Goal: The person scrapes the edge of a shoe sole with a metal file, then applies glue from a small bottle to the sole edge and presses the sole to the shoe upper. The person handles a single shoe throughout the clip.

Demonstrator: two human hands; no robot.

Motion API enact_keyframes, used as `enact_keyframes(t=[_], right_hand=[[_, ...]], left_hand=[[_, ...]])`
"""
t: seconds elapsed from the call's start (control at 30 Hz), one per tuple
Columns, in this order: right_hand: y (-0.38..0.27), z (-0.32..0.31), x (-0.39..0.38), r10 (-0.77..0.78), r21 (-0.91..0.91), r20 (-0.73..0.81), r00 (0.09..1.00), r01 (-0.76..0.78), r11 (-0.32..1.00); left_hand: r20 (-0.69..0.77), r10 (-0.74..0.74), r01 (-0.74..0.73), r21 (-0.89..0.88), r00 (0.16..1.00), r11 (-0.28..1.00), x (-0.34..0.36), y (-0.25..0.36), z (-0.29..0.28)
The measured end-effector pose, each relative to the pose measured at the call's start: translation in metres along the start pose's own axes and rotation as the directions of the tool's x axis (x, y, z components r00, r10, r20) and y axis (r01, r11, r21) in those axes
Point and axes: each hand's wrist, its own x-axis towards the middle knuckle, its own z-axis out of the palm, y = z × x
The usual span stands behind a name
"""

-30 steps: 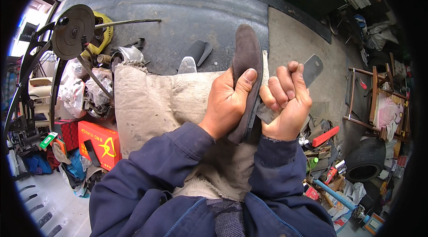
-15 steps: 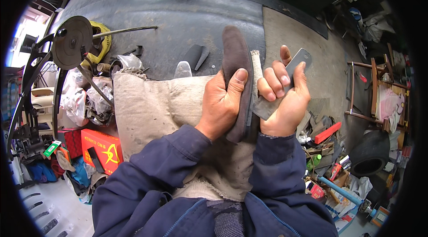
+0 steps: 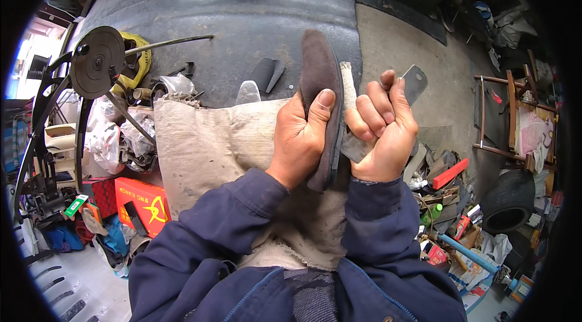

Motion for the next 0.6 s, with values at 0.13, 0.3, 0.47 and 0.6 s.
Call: enact_keyframes(t=[0.13,0.3,0.47,0.6], right_hand=[[-0.0007,-0.0010,-0.0012,0.027,0.017,0.015,1.000,-0.027,0.999],[-0.0015,-0.0015,-0.0039,0.033,-0.019,0.022,0.999,-0.033,0.999],[-0.0014,-0.0008,-0.0061,0.009,-0.035,0.023,1.000,-0.008,0.999],[-0.0011,0.0003,-0.0101,-0.011,-0.051,0.012,1.000,0.012,0.999]], left_hand=[[0.000,0.001,-0.001,-0.017,1.000,1.000,-0.0006,0.0004,0.0001],[-0.011,0.002,-0.003,-0.015,1.000,1.000,-0.0012,-0.0008,0.0007],[0.028,0.013,-0.015,0.066,1.000,0.998,0.0011,-0.0017,-0.0024],[0.003,-0.007,0.007,0.025,1.000,1.000,-0.0004,0.0003,-0.0010]])
